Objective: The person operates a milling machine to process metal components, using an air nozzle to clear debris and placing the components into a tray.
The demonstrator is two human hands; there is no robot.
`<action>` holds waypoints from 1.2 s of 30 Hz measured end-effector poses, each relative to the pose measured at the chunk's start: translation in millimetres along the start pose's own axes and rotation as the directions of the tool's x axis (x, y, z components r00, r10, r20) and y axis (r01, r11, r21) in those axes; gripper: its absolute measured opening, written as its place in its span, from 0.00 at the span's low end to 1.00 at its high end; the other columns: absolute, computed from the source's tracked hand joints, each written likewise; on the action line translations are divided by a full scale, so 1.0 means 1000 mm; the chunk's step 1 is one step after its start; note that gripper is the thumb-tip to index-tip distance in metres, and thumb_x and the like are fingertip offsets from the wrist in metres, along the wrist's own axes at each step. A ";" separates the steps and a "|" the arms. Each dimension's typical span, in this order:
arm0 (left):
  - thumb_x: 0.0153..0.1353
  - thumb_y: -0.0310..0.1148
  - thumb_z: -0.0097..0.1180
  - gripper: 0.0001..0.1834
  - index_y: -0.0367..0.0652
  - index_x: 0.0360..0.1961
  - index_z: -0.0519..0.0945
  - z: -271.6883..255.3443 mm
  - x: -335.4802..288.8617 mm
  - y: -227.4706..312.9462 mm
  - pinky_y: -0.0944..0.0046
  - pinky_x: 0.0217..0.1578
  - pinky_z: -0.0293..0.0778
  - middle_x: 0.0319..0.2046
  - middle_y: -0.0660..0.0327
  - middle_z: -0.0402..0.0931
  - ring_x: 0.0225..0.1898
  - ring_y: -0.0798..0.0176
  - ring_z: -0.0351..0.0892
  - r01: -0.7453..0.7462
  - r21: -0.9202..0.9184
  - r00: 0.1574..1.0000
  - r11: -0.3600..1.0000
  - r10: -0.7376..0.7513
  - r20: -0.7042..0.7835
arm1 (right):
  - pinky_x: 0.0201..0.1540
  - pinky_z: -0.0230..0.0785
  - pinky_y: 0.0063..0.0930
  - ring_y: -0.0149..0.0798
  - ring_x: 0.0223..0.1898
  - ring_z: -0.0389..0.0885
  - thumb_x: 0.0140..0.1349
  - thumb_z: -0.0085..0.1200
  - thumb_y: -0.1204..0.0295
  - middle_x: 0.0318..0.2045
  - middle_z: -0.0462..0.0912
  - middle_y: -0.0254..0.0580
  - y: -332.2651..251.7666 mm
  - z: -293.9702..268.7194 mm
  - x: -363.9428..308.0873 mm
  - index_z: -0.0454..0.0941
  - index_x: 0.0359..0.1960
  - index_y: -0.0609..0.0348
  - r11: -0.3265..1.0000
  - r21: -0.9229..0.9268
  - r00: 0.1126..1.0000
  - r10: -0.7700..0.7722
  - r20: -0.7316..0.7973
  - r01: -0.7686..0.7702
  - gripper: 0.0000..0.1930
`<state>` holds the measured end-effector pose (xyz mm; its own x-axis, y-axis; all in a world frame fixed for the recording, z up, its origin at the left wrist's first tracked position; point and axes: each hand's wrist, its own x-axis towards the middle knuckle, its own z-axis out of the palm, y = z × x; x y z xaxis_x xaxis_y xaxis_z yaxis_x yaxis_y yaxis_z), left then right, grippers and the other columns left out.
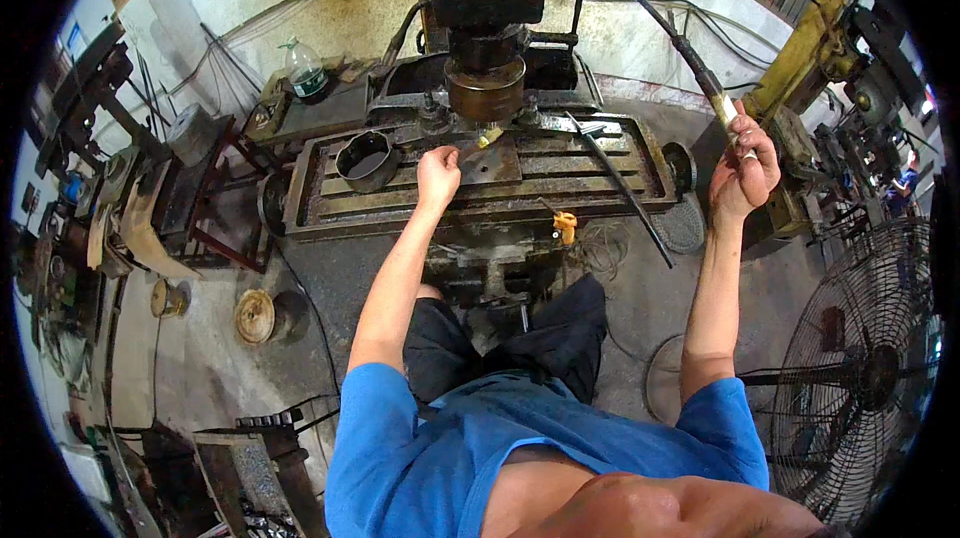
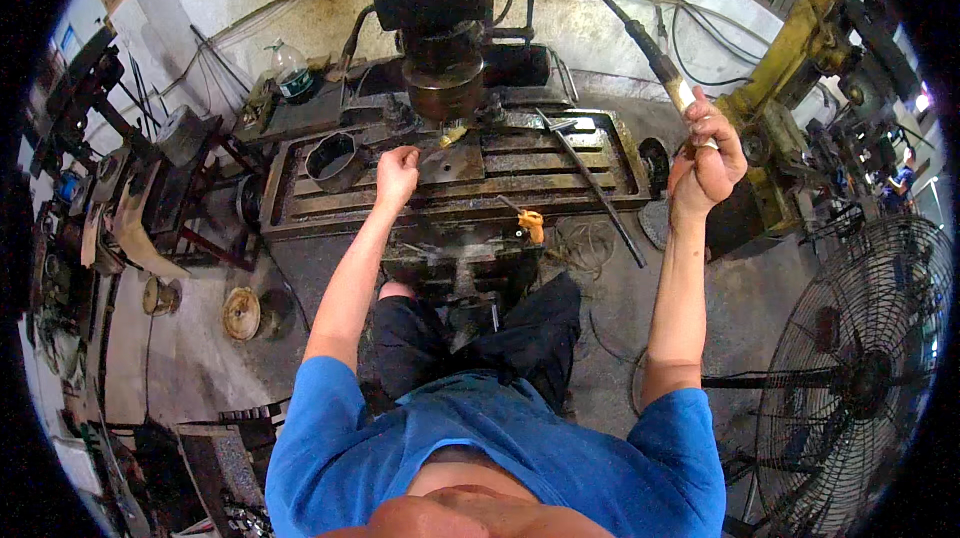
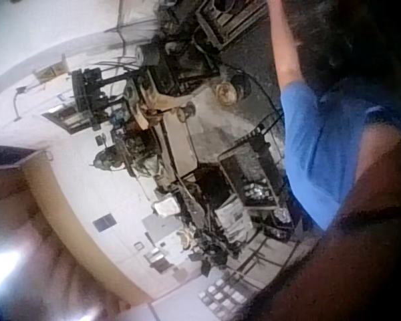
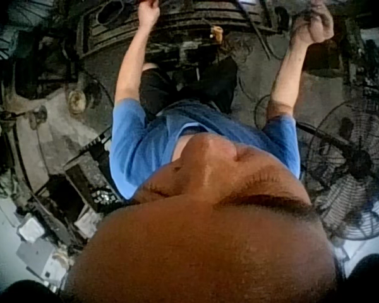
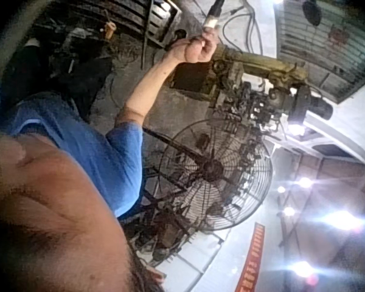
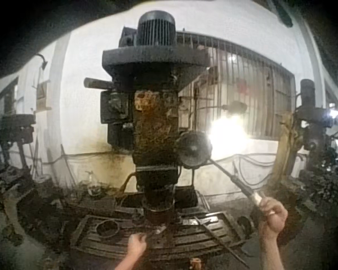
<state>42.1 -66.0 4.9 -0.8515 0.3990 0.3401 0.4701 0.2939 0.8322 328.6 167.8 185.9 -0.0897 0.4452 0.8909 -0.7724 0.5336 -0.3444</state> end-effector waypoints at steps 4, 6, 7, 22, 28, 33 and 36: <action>0.60 0.29 0.46 0.12 0.32 0.39 0.76 -0.009 0.000 -0.005 0.68 0.11 0.64 0.18 0.58 0.75 0.12 0.69 0.71 0.148 -0.157 0.985 0.976 -0.131 0.113 | 0.62 0.42 0.56 0.41 0.36 0.72 0.31 0.36 0.79 0.26 0.73 0.48 0.004 -0.003 -0.006 0.72 0.22 0.68 0.999 0.040 1.000 0.001 0.010 -0.001 0.14; 0.60 0.28 0.45 0.12 0.32 0.40 0.75 -0.011 -0.002 -0.008 0.69 0.11 0.65 0.20 0.58 0.75 0.14 0.69 0.72 0.195 -0.221 0.977 0.955 -0.170 0.127 | 0.62 0.42 0.55 0.41 0.36 0.72 0.30 0.36 0.79 0.27 0.73 0.48 0.007 -0.004 -0.010 0.72 0.21 0.67 0.998 0.056 1.000 0.002 0.002 -0.002 0.14; 0.60 0.28 0.45 0.11 0.32 0.39 0.76 -0.011 -0.002 -0.009 0.69 0.12 0.67 0.21 0.57 0.76 0.17 0.69 0.74 0.188 -0.234 0.979 0.954 -0.163 0.124 | 0.62 0.42 0.54 0.41 0.37 0.71 0.33 0.37 0.78 0.27 0.73 0.47 0.008 -0.005 -0.012 0.72 0.23 0.67 0.998 0.062 1.000 0.002 0.017 -0.003 0.13; 0.50 0.32 0.59 0.12 0.34 0.32 0.75 -0.009 -0.007 -0.006 0.66 0.26 0.67 0.20 0.59 0.75 0.23 0.68 0.72 -0.045 0.048 0.998 0.998 0.043 0.038 | 0.61 0.45 0.55 0.43 0.38 0.73 0.33 0.38 0.79 0.30 0.75 0.52 0.004 -0.011 -0.005 0.73 0.24 0.69 1.000 0.027 0.999 -0.015 0.044 0.014 0.14; 0.48 0.31 0.61 0.13 0.34 0.32 0.76 -0.012 -0.008 -0.006 0.66 0.31 0.68 0.25 0.55 0.76 0.30 0.67 0.73 0.034 -0.025 0.990 0.999 -0.030 0.136 | 0.59 0.48 0.56 0.42 0.38 0.73 0.38 0.39 0.79 0.30 0.76 0.52 0.000 -0.005 0.006 0.73 0.25 0.70 0.998 0.003 0.995 -0.069 0.068 0.068 0.12; 0.49 0.30 0.60 0.13 0.32 0.32 0.74 -0.013 -0.006 -0.001 0.67 0.31 0.67 0.25 0.59 0.75 0.30 0.69 0.72 0.028 0.021 0.991 0.999 -0.030 0.132 | 0.58 0.53 0.55 0.40 0.37 0.75 0.45 0.38 0.83 0.29 0.77 0.49 -0.006 0.002 0.020 0.73 0.25 0.71 0.987 -0.093 0.989 -0.124 0.080 0.131 0.09; 0.50 0.28 0.59 0.11 0.32 0.32 0.73 -0.008 0.000 -0.011 0.69 0.31 0.66 0.25 0.61 0.74 0.29 0.70 0.71 0.074 -0.103 0.982 0.992 -0.055 0.181 | 0.57 0.56 0.54 0.39 0.35 0.75 0.45 0.39 0.84 0.28 0.77 0.47 -0.003 0.000 0.032 0.73 0.25 0.71 0.971 -0.099 0.973 -0.207 0.107 0.217 0.09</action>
<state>35.1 -76.3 -0.3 -0.8201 0.5326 0.2092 0.3791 0.2321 0.8958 328.2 180.5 214.9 0.0055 0.2459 0.9693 -0.7075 0.6859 -0.1700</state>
